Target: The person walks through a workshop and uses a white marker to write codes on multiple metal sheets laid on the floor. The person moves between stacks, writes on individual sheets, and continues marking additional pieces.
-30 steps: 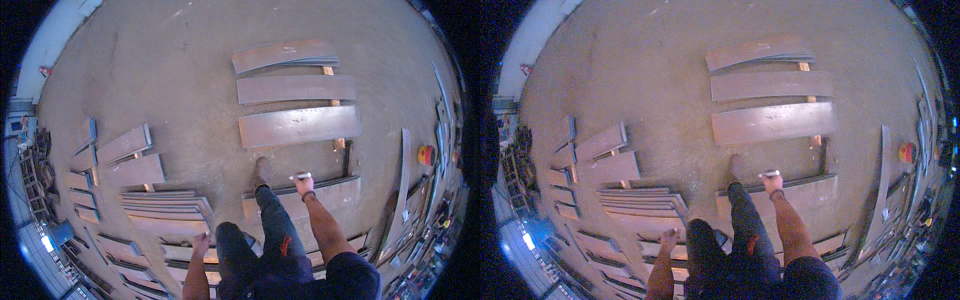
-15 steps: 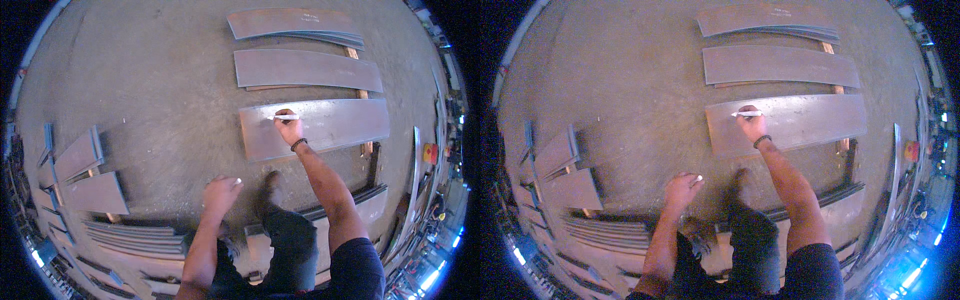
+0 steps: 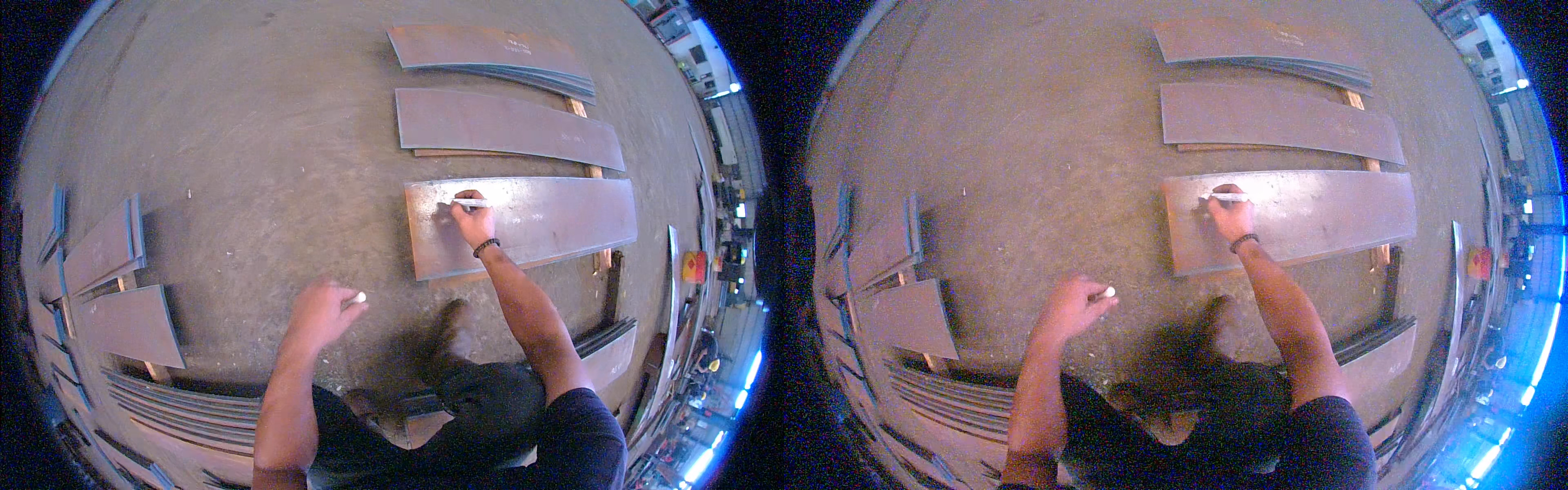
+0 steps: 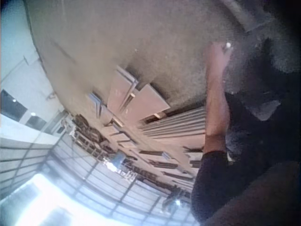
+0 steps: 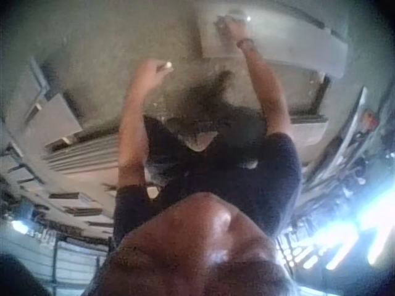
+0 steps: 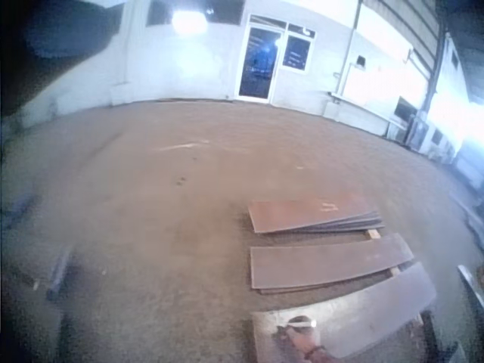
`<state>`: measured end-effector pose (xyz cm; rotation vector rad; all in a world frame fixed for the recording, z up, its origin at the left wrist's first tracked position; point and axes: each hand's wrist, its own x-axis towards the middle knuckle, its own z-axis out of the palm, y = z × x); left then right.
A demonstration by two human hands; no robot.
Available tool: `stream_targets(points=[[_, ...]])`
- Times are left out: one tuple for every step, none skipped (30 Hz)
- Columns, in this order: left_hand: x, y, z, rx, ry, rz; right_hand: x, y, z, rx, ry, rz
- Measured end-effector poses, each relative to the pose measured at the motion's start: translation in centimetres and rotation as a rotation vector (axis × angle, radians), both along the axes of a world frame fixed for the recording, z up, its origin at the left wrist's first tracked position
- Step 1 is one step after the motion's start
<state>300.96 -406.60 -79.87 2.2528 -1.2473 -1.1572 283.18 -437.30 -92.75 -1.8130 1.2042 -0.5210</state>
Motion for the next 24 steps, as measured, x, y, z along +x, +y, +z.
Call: stream_targets(points=[[0.1,0.6,0.1,0.057,-0.028,-0.048,0.0,0.1,-0.1,-0.067,0.006,0.011],[0.2,1.0,0.2,0.044,0.009,-0.009,0.0,0.1,-0.2,-0.080,-0.019,0.031],[0.2,1.4,0.2,0.050,0.034,0.019,-0.1,0.1,-0.3,-0.085,-0.004,0.029],[0.2,1.7,0.1,0.088,0.051,0.046,-0.2,0.1,-0.5,-0.113,0.007,0.028],[0.1,1.9,0.1,0.023,0.079,0.069,-0.3,0.1,-0.7,-0.097,0.012,0.035],[0.1,2.0,0.1,-0.007,0.097,0.094,-0.3,0.0,-0.9,-0.100,0.011,0.046],[0.0,2.0,0.1,-0.036,0.112,0.122,-0.3,0.0,-1.1,-0.108,0.028,0.044],[0.0,2.0,0.2,-0.036,0.121,0.115,-0.2,-0.1,-1.2,-0.126,0.010,0.062],[-0.1,2.0,0.2,-0.036,0.128,0.105,-0.1,-0.1,-1.2,-0.150,0.009,0.061],[0.0,1.9,0.3,-0.028,0.127,0.087,0.0,-0.2,-1.1,-0.147,0.061,0.022],[0.0,1.8,0.4,-0.047,0.134,0.087,0.1,-0.2,-1.0,-0.189,0.027,0.059],[0.0,1.7,0.5,-0.054,0.134,0.082,0.0,-0.2,-0.8,-0.202,0.046,0.061],[0.0,1.7,0.6,-0.043,0.127,0.081,-0.1,-0.1,-0.5,-0.221,0.064,0.068],[0.0,1.6,0.6,-0.059,0.138,0.090,-0.3,-0.1,-0.1,-0.159,0.111,0.095],[-0.1,1.5,0.6,-0.055,0.141,0.101,-0.6,0.0,0.2,-0.102,0.157,0.126],[-0.1,1.5,0.6,-0.051,0.144,0.112,-0.8,0.2,0.5,-0.045,0.202,0.157],[-0.1,1.4,0.6,-0.054,0.143,0.105,-1.1,0.3,0.8,-0.009,0.201,0.167],[-0.1,1.3,0.6,-0.058,0.141,0.100,-1.2,0.4,0.9,0.024,0.201,0.178],[-0.1,1.2,0.5,-0.044,0.129,0.090,-1.3,0.4,1.0,0.055,0.214,0.179],[-0.1,1.2,0.4,-0.063,0.148,0.093,-1.2,0.4,1.0,0.017,0.126,0.158],[0.0,1.1,0.3,-0.064,0.154,0.092,-1.2,0.4,0.9,-0.022,0.049,0.127],[0.0,1.0,0.2,-0.049,0.155,0.093,-1.1,0.4,0.7,-0.032,0.003,0.088],[0.0,1.0,0.1,-0.064,0.162,0.092,-1.0,0.3,0.6,-0.087,-0.011,0.084],[0.0,0.9,0.1,-0.064,0.162,0.092,-0.9,0.2,0.5,-0.112,0.005,0.072]])
